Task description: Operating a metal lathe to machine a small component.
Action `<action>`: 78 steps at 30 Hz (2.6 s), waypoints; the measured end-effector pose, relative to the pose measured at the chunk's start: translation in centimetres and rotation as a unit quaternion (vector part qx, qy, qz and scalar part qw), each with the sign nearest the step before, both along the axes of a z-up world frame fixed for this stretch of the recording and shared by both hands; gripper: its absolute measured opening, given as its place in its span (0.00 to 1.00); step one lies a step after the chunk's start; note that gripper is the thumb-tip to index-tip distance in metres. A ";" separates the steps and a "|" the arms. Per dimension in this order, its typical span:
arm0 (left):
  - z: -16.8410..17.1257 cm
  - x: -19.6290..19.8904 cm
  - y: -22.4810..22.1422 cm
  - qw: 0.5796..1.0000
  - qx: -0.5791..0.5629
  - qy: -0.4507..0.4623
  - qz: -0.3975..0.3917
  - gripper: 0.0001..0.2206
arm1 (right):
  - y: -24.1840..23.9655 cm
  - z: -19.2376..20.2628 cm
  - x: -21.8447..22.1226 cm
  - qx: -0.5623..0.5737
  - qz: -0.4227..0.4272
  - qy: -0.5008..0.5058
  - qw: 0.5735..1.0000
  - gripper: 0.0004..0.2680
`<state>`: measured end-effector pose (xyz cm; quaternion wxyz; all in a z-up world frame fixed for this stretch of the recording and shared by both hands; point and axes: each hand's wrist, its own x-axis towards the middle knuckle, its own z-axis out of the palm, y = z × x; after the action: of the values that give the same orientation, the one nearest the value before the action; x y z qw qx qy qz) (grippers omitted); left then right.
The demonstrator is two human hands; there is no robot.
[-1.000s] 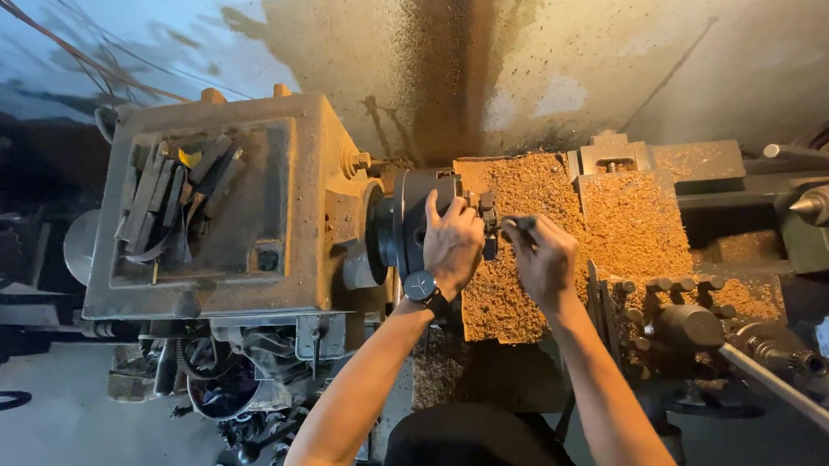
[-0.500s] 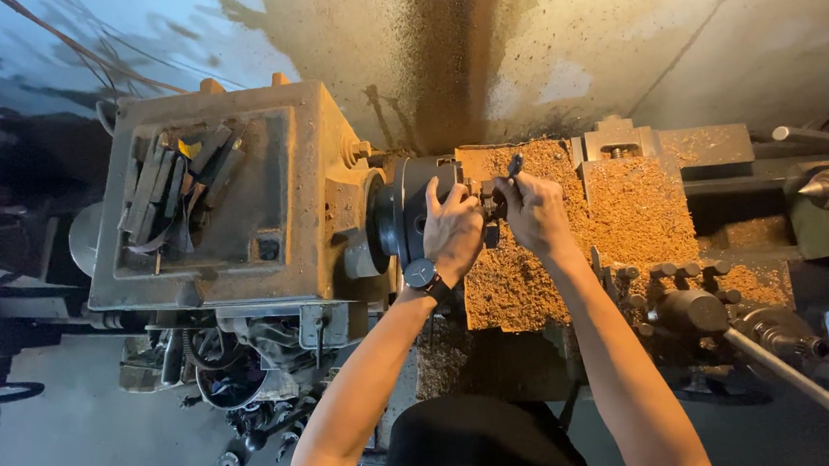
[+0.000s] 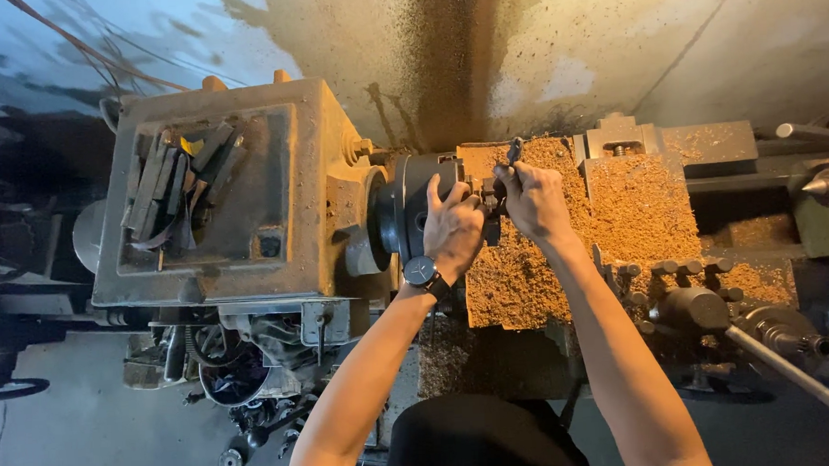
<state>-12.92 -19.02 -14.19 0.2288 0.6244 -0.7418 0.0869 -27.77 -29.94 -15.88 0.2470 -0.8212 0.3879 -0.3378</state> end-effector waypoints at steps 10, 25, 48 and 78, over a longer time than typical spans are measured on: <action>1.3 -0.1 0.0 0.999 0.005 0.029 -0.018 0.06 | 1.2 2.2 -0.2 -0.027 0.024 -0.028 0.999 0.11; 2.3 -1.7 -1.6 0.990 0.116 0.030 0.068 0.09 | 1.2 1.2 -0.3 -0.010 0.017 -0.052 0.998 0.08; 5.6 4.3 20.1 0.870 -0.040 0.472 0.139 0.04 | 10.5 14.0 7.2 -0.020 0.054 -0.110 0.992 0.07; -4.6 -11.2 14.7 0.776 0.268 0.570 -0.001 0.10 | 29.9 7.4 -27.2 -0.263 -0.432 -0.207 0.837 0.07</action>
<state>-24.13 -4.34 -18.80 0.4333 0.5952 -0.4691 -0.4878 -54.95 0.00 -8.43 -0.0749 -0.5152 0.5392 -0.6620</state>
